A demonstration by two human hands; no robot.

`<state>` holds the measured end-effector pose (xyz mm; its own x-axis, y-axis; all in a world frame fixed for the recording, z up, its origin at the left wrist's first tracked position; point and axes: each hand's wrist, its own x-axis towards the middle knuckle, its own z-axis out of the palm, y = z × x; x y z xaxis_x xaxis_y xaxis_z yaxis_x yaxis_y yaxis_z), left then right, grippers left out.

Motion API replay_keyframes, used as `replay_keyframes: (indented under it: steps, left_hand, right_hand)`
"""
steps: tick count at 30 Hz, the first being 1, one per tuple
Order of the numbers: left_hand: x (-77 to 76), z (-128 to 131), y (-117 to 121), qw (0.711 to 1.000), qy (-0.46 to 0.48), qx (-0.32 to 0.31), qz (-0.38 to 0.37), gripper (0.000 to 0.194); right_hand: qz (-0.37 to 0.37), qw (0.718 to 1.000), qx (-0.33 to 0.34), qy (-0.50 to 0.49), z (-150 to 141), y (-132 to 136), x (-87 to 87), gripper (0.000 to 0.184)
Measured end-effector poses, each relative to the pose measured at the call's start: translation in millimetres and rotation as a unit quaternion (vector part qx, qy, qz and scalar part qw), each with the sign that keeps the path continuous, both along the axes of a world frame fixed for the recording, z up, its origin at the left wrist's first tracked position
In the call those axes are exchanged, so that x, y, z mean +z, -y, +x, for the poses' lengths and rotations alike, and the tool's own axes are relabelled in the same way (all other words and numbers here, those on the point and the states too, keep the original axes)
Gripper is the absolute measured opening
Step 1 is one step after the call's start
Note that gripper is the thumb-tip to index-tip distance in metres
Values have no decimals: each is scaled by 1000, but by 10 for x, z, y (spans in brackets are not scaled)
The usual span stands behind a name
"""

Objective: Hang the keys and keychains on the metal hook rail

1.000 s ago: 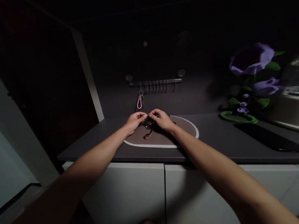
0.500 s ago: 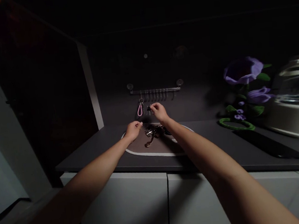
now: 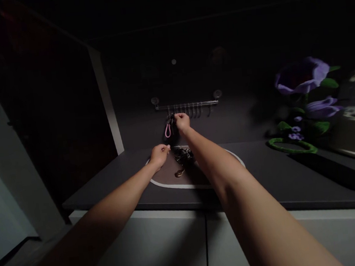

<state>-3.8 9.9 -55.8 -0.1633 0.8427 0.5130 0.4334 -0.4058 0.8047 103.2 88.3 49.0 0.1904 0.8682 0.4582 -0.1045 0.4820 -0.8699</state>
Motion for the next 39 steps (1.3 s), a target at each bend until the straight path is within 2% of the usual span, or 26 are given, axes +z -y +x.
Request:
replay_keyframes:
  steps: [12,29,34,39]
  left_hand:
    - [-7,4,-15,999,19,-20,-23,24]
    - [-23,5,-38,997,63,-40,-31,20]
    - [-30,-1,-20,997,49,-49,-15,20]
    - [-33,-17,14,998,40,-52,-11,20]
  right_hand:
    - [-42,998,-19,-52,-39,45,-15,5]
    - [-19,998,-27,49,90,-87,-198,9]
    - [-40,995,-37,82,134,-2,-236,5]
    - [-43,995,-10,91,229,237,-244,7]
